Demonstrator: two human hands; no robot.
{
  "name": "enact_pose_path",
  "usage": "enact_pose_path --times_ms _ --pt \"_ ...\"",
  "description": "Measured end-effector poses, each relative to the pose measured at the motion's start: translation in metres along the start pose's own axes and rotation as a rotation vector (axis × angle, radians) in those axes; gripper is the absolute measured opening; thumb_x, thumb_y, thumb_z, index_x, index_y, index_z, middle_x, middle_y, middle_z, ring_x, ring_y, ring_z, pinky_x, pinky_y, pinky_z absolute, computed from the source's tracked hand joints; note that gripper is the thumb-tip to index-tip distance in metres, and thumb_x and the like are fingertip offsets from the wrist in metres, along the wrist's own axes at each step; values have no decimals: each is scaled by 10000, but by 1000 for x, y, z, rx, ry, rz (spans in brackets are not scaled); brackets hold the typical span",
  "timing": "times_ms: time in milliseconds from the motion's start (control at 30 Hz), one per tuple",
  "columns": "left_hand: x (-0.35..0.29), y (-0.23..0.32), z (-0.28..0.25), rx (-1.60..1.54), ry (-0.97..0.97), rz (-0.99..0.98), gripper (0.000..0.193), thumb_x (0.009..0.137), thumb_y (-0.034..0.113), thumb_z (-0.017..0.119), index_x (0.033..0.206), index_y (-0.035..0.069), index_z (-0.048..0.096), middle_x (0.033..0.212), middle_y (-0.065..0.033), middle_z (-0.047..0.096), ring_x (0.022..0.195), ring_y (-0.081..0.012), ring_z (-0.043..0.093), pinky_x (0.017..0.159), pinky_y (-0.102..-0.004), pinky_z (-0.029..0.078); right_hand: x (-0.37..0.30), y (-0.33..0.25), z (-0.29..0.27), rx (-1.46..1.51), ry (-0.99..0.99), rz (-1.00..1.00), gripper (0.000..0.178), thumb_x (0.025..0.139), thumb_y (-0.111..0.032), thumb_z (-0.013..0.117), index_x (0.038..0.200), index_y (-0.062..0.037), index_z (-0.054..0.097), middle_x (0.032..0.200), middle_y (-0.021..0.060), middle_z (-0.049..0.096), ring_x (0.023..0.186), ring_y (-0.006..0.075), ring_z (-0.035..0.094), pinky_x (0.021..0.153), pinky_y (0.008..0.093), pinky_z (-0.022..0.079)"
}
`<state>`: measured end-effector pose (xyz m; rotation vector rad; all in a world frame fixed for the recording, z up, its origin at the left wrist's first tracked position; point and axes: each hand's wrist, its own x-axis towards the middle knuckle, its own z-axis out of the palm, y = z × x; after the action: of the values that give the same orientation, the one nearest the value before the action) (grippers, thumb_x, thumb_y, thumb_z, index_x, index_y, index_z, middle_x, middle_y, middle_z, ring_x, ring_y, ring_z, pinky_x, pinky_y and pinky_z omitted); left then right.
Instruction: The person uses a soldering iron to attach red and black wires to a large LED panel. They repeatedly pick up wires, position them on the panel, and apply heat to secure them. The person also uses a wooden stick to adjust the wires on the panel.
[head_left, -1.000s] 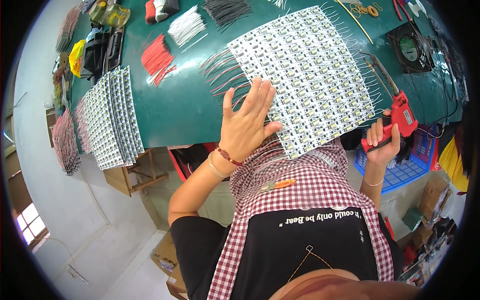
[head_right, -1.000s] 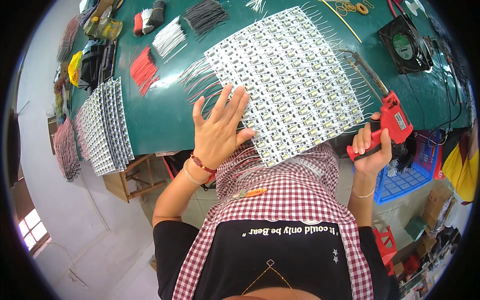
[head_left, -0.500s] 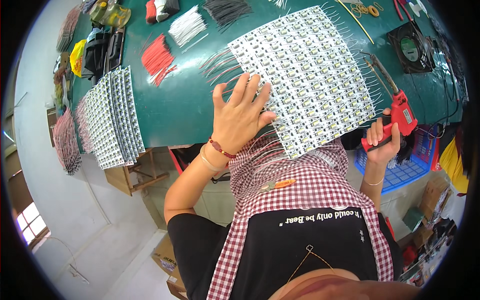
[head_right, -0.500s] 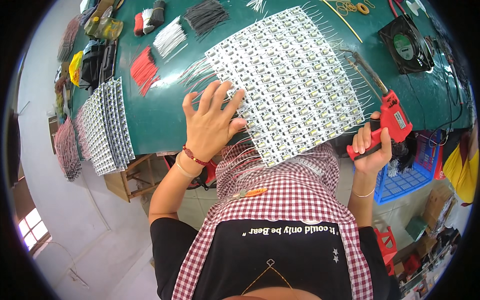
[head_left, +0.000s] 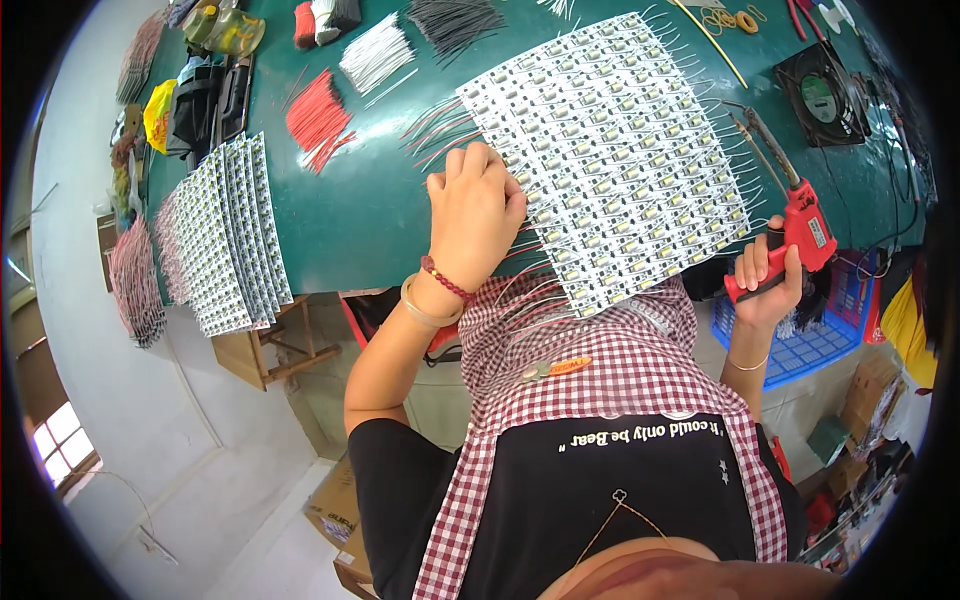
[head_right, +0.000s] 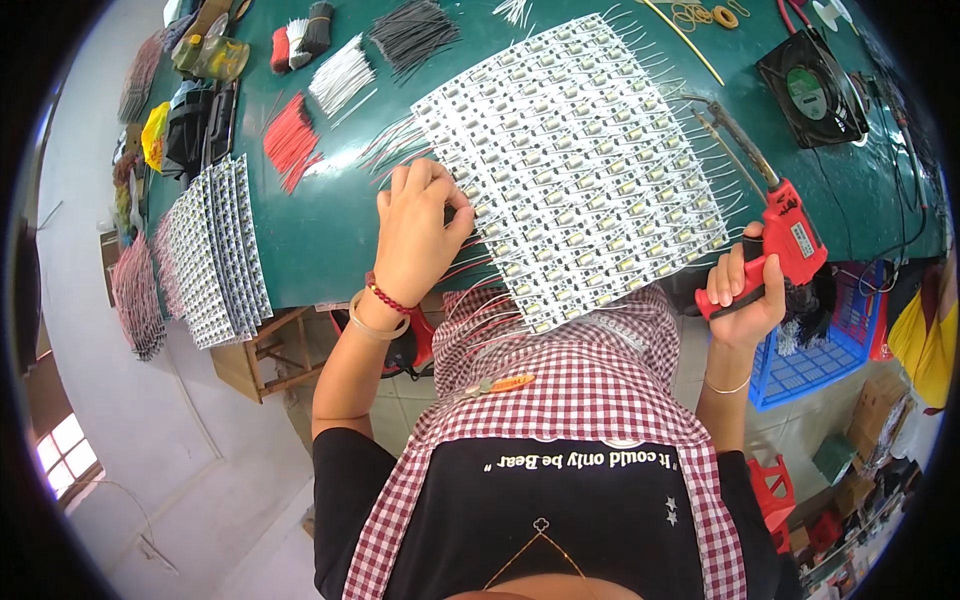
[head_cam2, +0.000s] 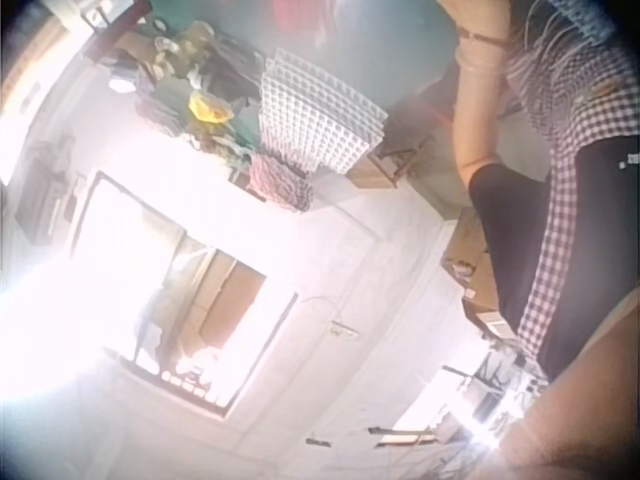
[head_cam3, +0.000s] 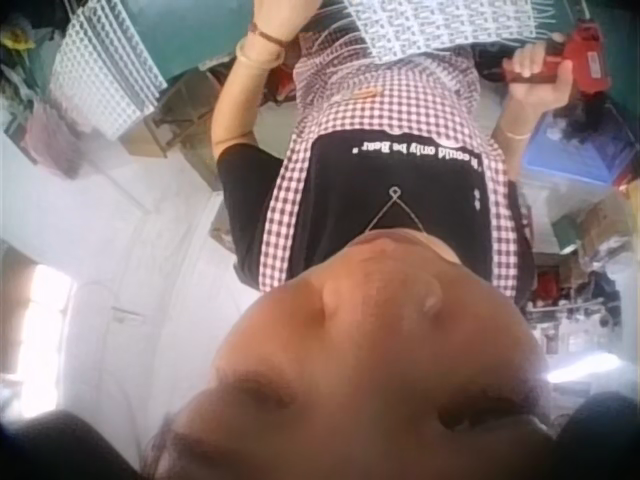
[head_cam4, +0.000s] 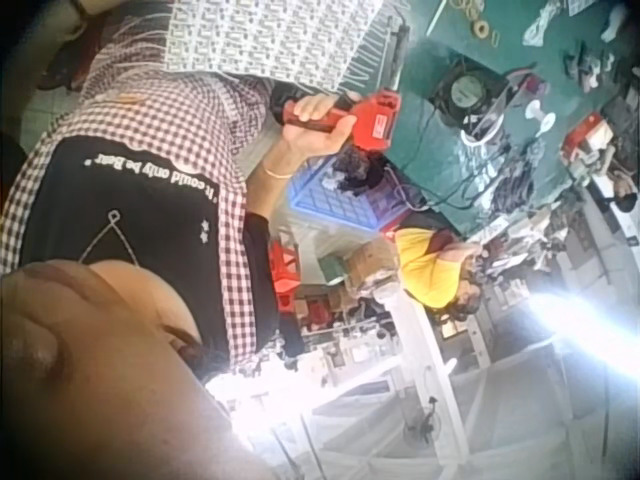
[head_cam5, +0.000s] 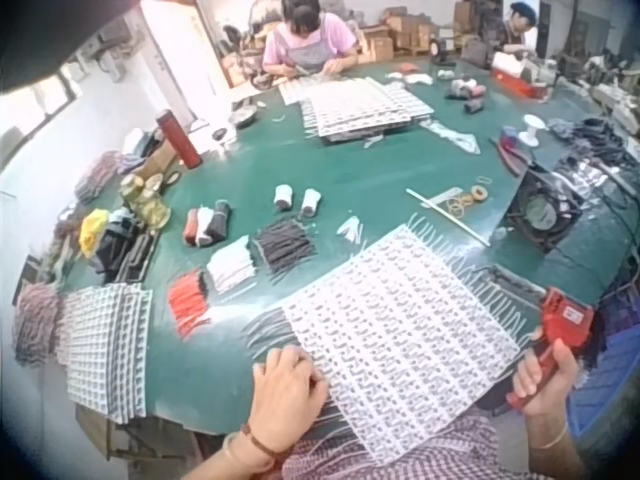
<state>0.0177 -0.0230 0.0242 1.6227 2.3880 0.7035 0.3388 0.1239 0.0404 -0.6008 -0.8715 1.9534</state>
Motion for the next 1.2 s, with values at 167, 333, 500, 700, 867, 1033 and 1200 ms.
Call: enact_pose_path --times_ms 167,333,500,700,867,1033,1200 --pt "5 -4 -3 -99 39 -7 85 738 94 687 752 72 606 956 -47 540 943 -263 490 763 -388 355 1 0 2 -2 -11 4 388 996 -325 455 1206 0 417 580 28 403 440 112 370 440 253 368" --pt "14 -8 -3 -61 144 -50 75 750 94 659 738 67 591 954 -51 541 938 -269 496 762 -386 352 1 0 1 3 -6 4 389 995 -326 458 1203 0 412 579 27 403 436 111 371 438 250 371" --pt "10 -16 5 26 122 -107 64 748 84 647 748 73 584 942 -47 541 927 -262 498 753 -382 344 0 -1 2 -11 -8 2 386 995 -321 456 1202 2 413 580 25 406 436 109 376 429 252 369" --pt "1 9 -13 175 279 170 114 763 107 665 873 104 634 1047 -19 578 1064 -216 519 857 -404 353 -1 -2 1 -4 -1 -28 385 994 -308 473 1203 11 416 590 22 393 440 99 381 417 235 354" --pt "-3 5 2 285 148 296 228 789 228 698 996 136 673 1197 12 581 1185 -178 510 977 -436 325 1 -3 4 -12 -34 -22 379 994 -307 473 1197 9 423 591 21 393 441 97 376 417 235 352" --pt "-7 1 2 342 197 342 236 788 277 701 1001 175 683 1209 10 578 1181 -170 512 989 -450 311 -1 -2 3 -15 -1 -28 387 994 -308 474 1207 11 425 589 18 389 442 96 370 418 234 350" --pt "-10 -2 3 313 209 343 231 793 285 697 1007 195 693 1208 9 575 1172 -160 509 985 -452 302 -1 -2 3 -13 13 -24 389 994 -305 472 1215 12 424 588 17 387 440 95 366 418 232 346"
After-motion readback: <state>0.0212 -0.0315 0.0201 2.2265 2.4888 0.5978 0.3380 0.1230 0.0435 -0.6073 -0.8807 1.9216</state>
